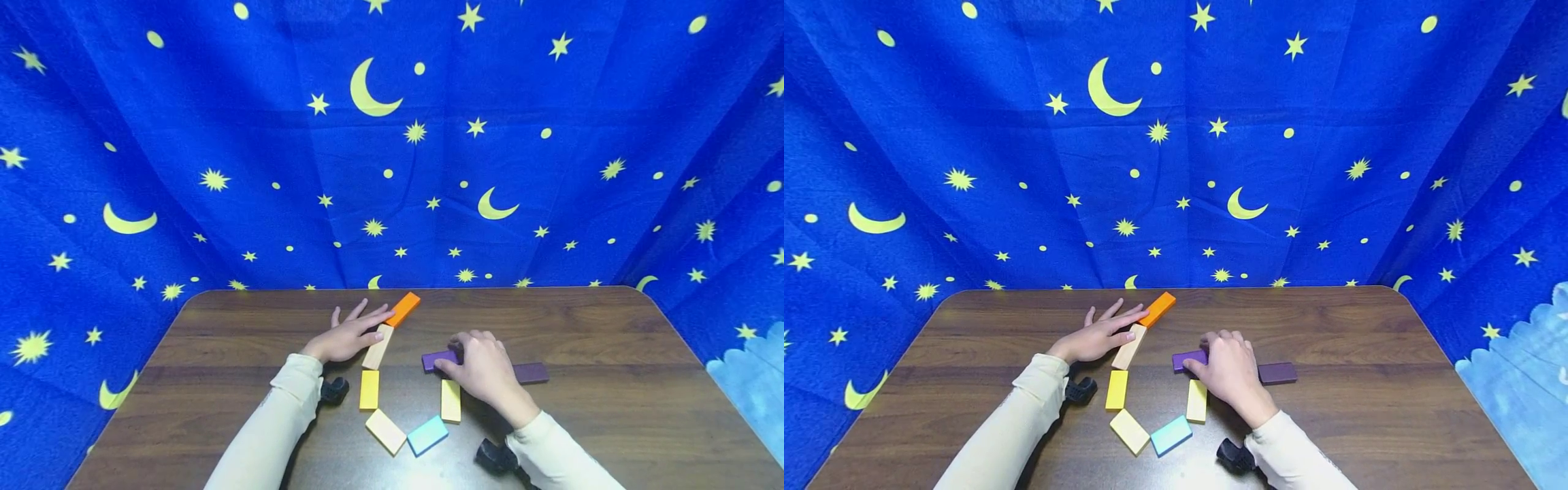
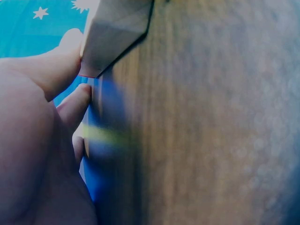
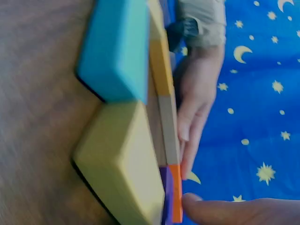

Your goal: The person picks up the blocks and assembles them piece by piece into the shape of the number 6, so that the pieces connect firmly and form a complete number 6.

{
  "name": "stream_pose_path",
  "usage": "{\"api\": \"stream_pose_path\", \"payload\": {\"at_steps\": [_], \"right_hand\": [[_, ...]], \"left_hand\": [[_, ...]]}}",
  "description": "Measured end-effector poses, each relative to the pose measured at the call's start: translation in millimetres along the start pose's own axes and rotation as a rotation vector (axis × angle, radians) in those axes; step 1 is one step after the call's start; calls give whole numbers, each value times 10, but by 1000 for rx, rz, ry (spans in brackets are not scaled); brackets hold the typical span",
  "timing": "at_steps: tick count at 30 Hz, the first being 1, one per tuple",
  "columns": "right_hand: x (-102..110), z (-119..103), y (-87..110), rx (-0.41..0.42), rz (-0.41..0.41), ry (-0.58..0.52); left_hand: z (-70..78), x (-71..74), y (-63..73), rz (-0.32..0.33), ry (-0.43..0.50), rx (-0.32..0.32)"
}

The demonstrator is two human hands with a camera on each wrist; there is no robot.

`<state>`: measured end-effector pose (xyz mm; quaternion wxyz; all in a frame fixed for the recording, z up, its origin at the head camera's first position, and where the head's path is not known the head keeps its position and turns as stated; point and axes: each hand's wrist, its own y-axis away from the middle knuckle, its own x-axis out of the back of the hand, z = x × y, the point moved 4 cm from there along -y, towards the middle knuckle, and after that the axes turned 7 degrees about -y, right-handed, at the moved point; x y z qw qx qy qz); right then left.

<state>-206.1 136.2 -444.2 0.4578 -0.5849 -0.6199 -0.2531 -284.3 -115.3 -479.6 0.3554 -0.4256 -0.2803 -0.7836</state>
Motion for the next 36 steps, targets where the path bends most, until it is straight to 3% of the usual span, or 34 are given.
{"api": "stream_pose_path", "payload": {"at_steps": [10,29,32,36], "right_hand": [[-8,86,-30,101,-100,-117],[4,92,-12,108,-209,-156],[27,93,-34,155,-214,-150],[46,78,-83,287,-269,-172]], "left_hand": [[5,7,6,3,10,-10],[-14,-2,2,9,-6,3],[-2,3,9,11,-6,2],[13,10,16,8,-4,5]]}}
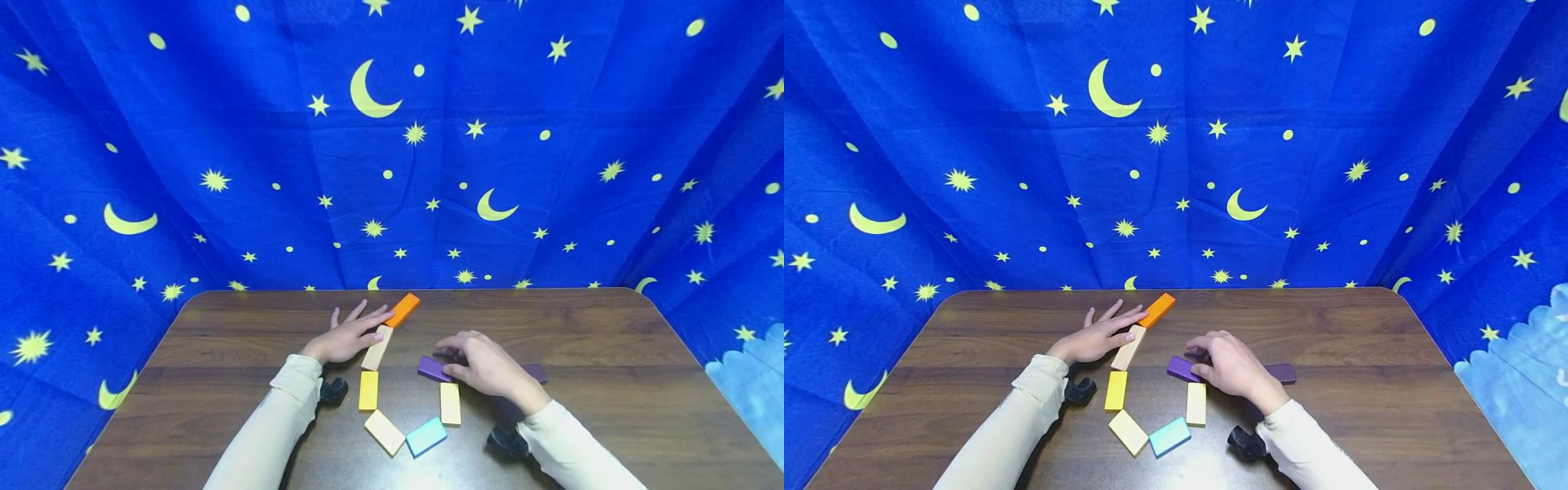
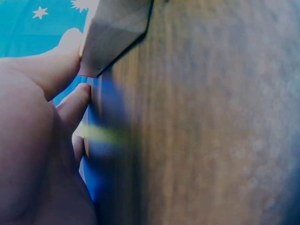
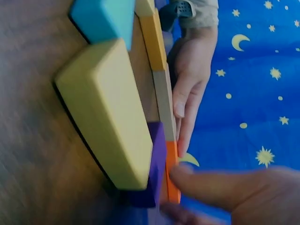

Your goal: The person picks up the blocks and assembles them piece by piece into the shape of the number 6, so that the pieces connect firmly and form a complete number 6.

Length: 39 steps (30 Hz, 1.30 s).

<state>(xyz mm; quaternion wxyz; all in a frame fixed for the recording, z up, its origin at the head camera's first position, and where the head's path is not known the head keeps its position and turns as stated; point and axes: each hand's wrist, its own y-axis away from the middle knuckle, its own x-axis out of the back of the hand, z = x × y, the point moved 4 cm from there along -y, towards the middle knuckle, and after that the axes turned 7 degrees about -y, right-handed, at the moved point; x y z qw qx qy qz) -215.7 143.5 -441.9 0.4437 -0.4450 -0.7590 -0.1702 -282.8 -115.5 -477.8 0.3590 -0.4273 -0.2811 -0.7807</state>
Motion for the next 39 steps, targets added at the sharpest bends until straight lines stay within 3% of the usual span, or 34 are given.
{"api": "stream_pose_path", "payload": {"at_steps": [3,7,17,26,39], "right_hand": [[-2,5,-36,88,-94,-24],[-16,43,-57,142,-178,-23],[-52,85,-53,138,-222,-44],[-84,106,5,88,-166,-37],[104,243,337,28,117,-28]], "left_hand": [[0,2,0,-2,4,5],[0,4,-2,-4,10,3],[1,0,-9,-1,18,-1],[-6,-10,-10,-8,8,3],[18,10,15,1,12,-7]]}}
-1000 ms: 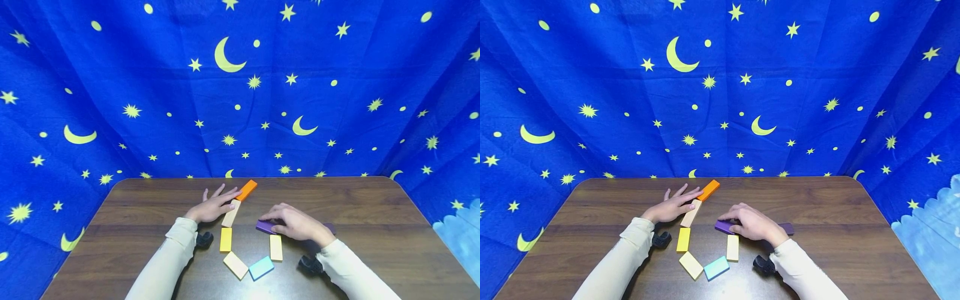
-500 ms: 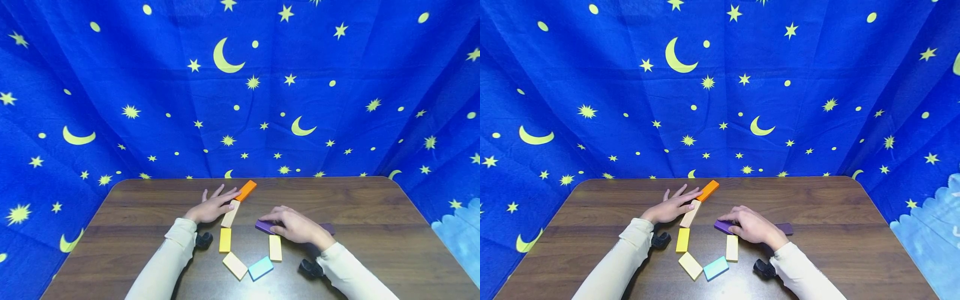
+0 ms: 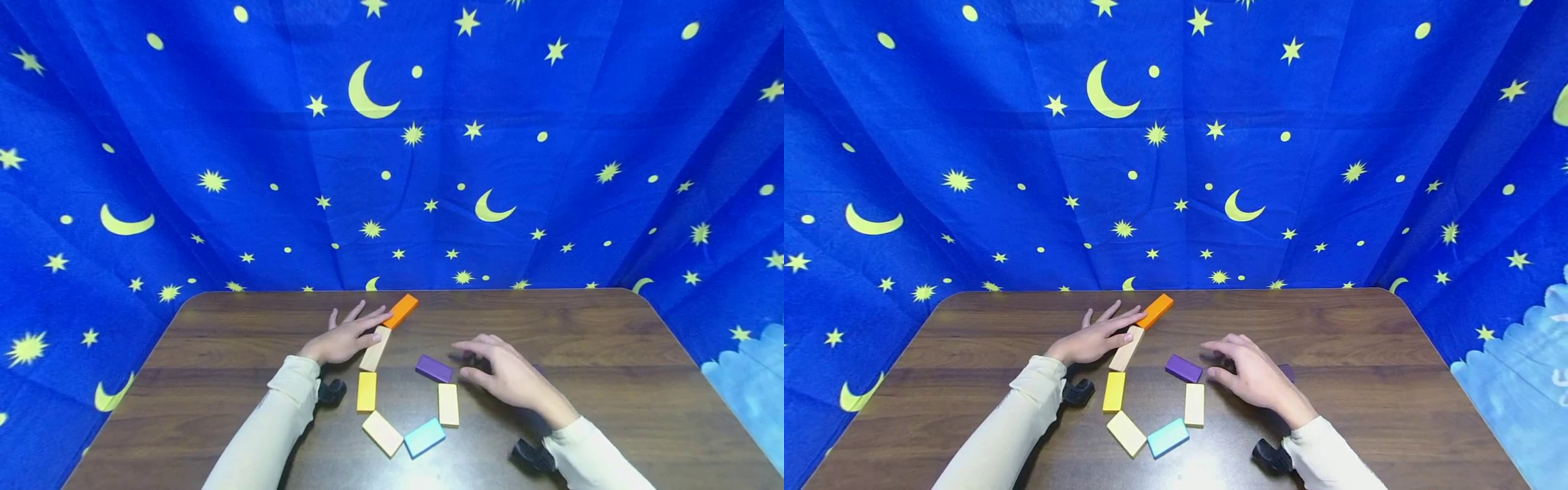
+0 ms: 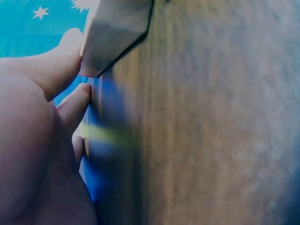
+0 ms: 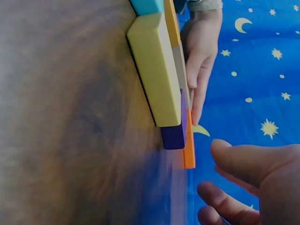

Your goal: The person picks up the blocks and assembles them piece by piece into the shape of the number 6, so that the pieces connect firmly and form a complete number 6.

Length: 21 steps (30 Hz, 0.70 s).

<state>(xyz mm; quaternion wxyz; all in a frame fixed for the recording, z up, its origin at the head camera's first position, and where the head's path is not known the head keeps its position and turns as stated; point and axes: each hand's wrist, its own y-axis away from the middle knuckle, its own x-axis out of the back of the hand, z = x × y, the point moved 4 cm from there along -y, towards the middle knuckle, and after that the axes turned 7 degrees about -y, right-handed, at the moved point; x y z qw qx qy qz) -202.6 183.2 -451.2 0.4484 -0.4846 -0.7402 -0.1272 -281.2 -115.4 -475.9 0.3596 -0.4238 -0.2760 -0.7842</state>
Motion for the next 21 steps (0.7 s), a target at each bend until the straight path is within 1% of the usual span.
{"api": "stream_pose_path", "payload": {"at_steps": [3,10,15,21], "right_hand": [[46,2,82,-8,69,4],[148,41,280,-19,213,51],[236,109,437,-35,289,84],[314,180,581,-73,364,104]], "left_hand": [[-5,-4,-6,-5,-8,3],[-15,-11,-12,-5,-12,2],[1,3,-15,0,-5,-6],[-15,-8,-20,-1,-11,3]]}}
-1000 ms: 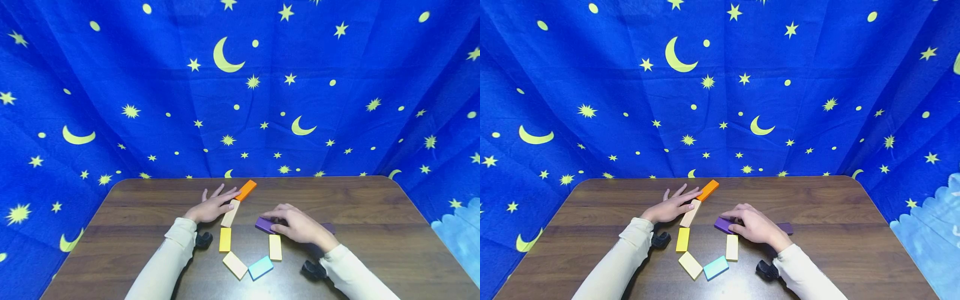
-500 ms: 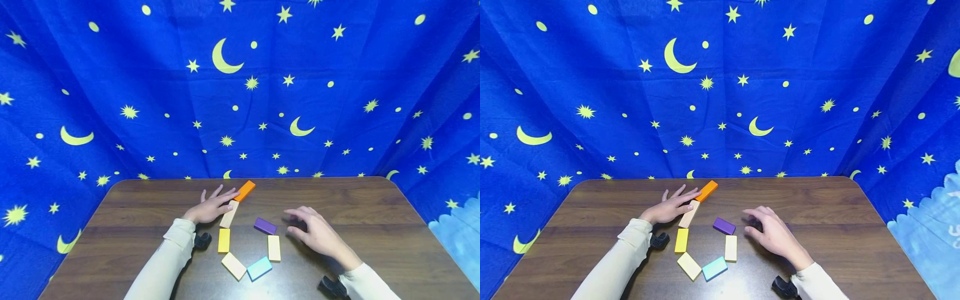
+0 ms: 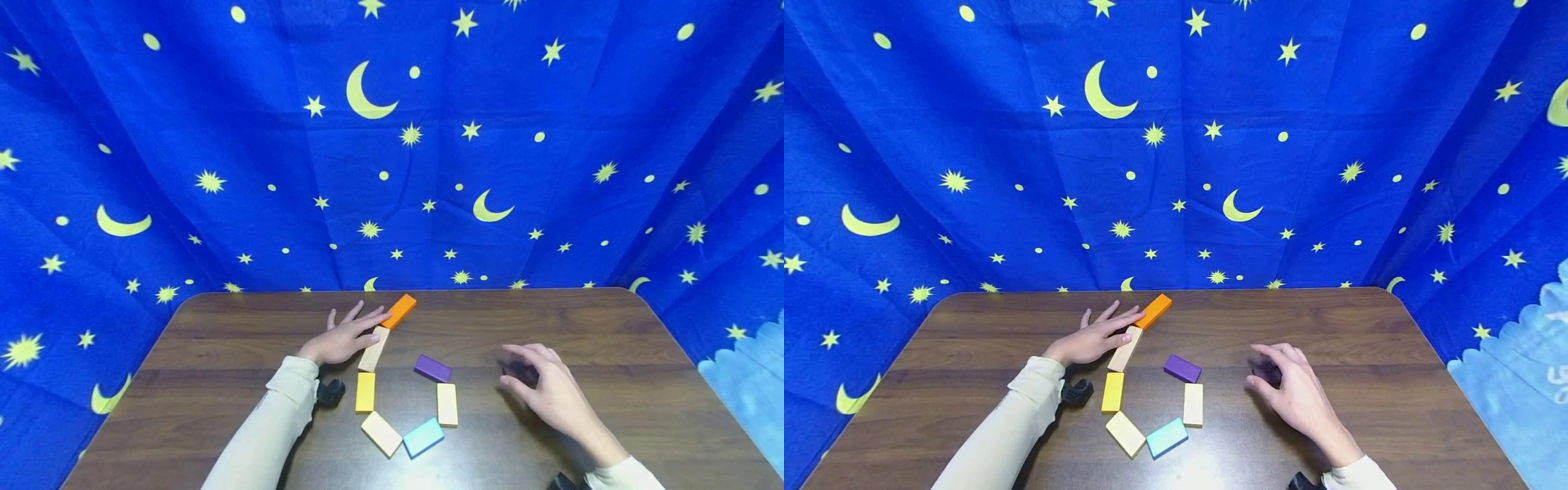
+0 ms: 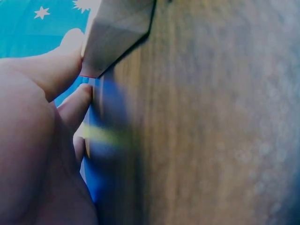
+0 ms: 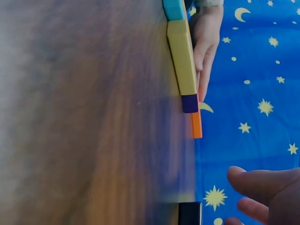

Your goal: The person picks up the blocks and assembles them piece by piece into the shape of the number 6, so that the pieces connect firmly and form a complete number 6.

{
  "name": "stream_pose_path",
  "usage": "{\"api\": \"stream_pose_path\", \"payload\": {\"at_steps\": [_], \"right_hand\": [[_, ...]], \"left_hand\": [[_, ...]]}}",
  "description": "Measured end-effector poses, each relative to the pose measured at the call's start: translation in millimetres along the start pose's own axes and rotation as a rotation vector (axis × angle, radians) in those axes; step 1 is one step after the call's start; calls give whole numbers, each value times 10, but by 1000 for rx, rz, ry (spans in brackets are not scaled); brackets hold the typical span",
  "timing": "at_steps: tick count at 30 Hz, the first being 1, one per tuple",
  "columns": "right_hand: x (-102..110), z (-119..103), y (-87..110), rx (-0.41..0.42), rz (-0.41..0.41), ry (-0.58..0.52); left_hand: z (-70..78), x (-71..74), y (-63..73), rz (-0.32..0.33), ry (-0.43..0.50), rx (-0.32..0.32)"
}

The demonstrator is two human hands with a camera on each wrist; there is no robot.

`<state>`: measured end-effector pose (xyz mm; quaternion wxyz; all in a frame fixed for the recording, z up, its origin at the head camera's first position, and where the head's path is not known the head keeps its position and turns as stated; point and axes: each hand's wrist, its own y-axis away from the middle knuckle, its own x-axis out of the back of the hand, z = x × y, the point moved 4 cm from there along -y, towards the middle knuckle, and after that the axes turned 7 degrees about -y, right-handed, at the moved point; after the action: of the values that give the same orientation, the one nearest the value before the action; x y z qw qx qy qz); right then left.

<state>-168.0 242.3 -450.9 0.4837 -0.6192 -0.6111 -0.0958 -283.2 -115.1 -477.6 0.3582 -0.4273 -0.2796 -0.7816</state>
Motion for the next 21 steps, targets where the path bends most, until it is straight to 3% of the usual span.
{"api": "stream_pose_path", "payload": {"at_steps": [6,11,21], "right_hand": [[56,14,53,-52,59,22],[88,22,119,-144,108,66],[95,43,164,-333,35,152]], "left_hand": [[-4,6,-7,-1,-6,10],[2,16,-4,-6,-9,12],[-14,-10,-1,-1,-17,8]]}}
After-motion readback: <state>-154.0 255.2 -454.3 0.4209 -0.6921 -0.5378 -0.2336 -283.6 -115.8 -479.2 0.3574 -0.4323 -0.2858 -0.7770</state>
